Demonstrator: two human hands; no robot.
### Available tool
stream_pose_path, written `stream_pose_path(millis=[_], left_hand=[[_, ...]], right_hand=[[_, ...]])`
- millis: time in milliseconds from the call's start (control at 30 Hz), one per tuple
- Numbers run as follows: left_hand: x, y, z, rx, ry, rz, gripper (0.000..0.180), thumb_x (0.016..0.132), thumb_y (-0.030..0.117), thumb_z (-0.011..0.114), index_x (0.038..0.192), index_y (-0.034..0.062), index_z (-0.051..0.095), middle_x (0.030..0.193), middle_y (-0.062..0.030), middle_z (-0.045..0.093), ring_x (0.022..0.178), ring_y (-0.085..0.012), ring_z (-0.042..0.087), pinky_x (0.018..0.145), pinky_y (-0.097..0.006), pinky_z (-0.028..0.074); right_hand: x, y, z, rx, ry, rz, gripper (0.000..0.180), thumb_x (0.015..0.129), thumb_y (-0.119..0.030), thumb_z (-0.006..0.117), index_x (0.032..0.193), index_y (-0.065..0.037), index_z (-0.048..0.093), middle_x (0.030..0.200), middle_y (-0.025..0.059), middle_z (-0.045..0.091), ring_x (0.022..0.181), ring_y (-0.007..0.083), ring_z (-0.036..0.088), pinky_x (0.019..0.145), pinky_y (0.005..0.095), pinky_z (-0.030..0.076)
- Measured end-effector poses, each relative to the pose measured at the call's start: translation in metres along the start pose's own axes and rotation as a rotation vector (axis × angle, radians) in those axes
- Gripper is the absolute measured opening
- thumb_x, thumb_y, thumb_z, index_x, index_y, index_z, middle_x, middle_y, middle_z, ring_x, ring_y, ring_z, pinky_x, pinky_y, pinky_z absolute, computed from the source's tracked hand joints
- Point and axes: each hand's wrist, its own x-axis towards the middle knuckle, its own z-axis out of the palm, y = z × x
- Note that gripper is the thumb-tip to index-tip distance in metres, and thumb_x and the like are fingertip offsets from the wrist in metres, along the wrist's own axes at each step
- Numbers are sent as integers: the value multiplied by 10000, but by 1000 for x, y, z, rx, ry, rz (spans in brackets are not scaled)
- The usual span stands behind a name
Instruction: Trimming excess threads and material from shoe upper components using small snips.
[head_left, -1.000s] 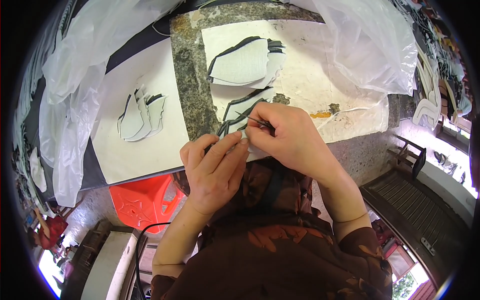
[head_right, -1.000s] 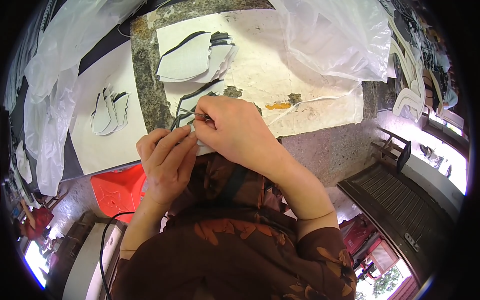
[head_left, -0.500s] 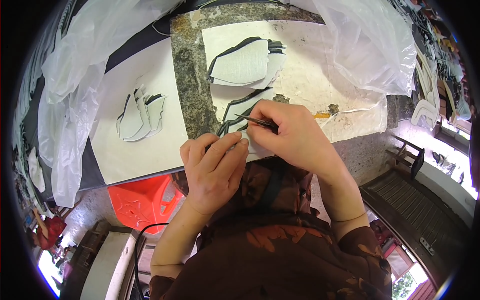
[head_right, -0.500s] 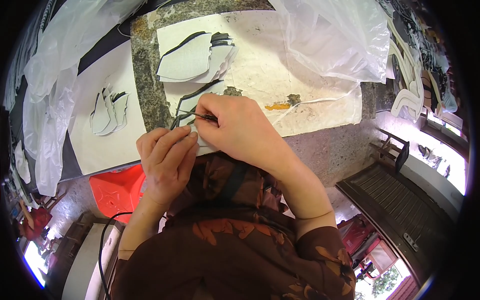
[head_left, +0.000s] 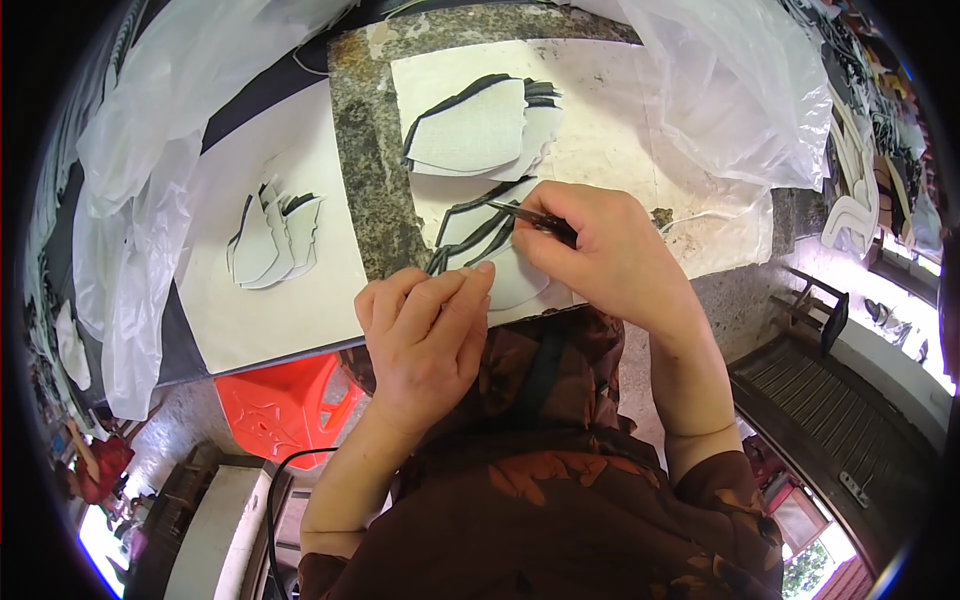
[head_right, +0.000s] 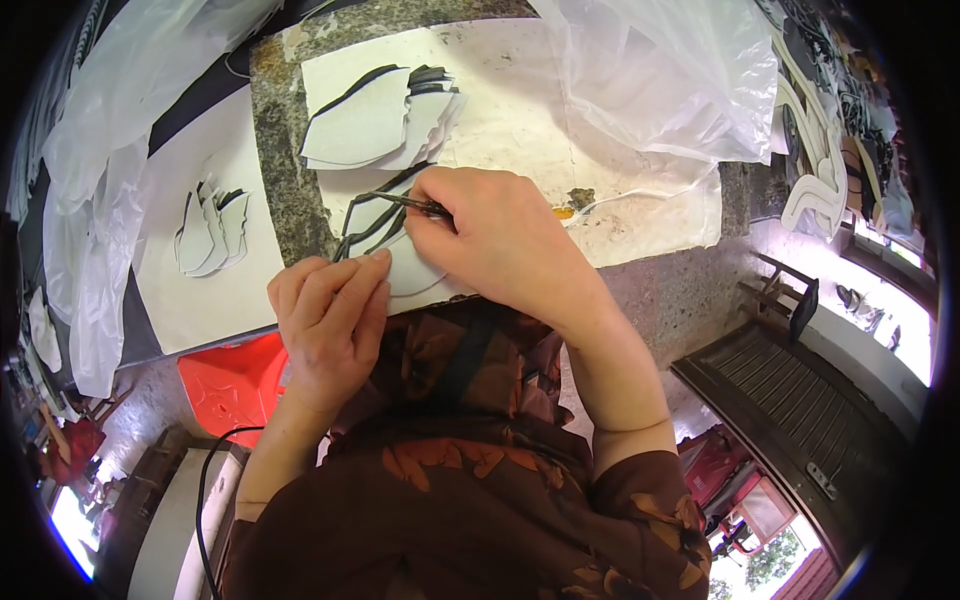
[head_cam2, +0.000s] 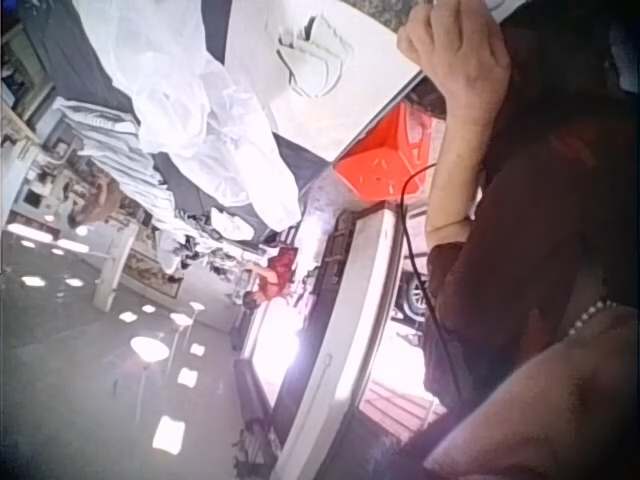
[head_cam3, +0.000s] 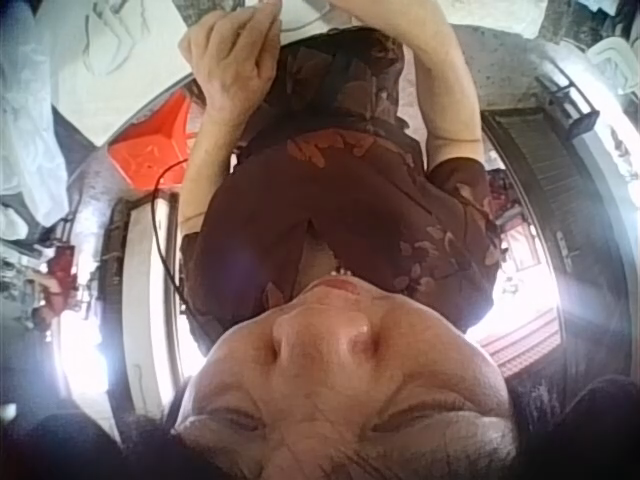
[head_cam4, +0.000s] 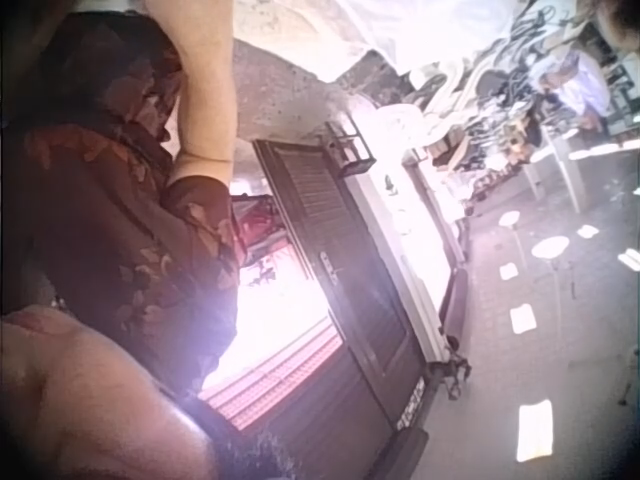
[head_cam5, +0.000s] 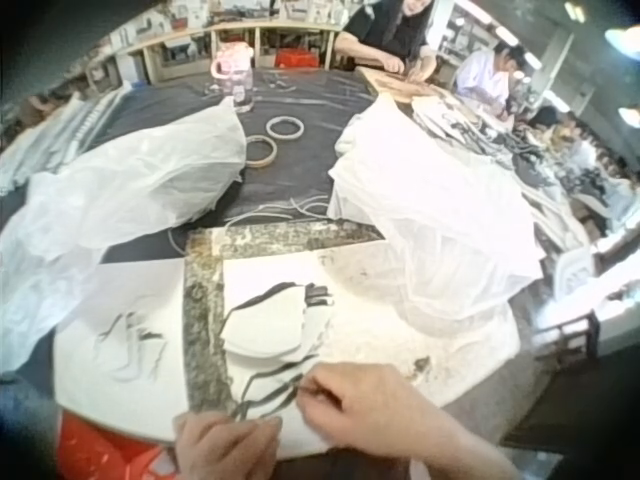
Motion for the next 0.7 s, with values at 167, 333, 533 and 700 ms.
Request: stream_pose_path(millis=[167,333,533,700], left_hand=[[-1,2,1,3,-5,-27,366,821,98,777,1186,124,761,1075,51,655,978,-198,562,908,-373,390],[1,2,0,6,-18,-15,370,821,91,766,1189,122,761,1066,45,652,974,-204,560,907,-377,390],[5,6,-4,5,-43,-30,339,841,86,759,1180,108,759,1034,22,648,976,-218,559,913,-380,398],[10,9,-8,3,-74,-50,312,863,86,749,1174,105,758,1001,-1,640,978,-233,558,914,-384,407]], right_hand=[[2,3,-2,-40,-19,-19,208,896,-181,678,945,20,662,751,127,646,644,180,579,633,322,486],[4,4,-4,-74,-23,-44,216,896,-195,675,953,13,668,754,135,650,649,221,608,631,336,490],[6,6,-5,-107,-33,-90,204,887,-196,666,933,3,666,758,140,654,667,265,625,638,357,494],[7,6,-5,-121,-34,-105,197,886,-194,666,929,-1,666,753,144,652,667,283,624,638,368,496]])
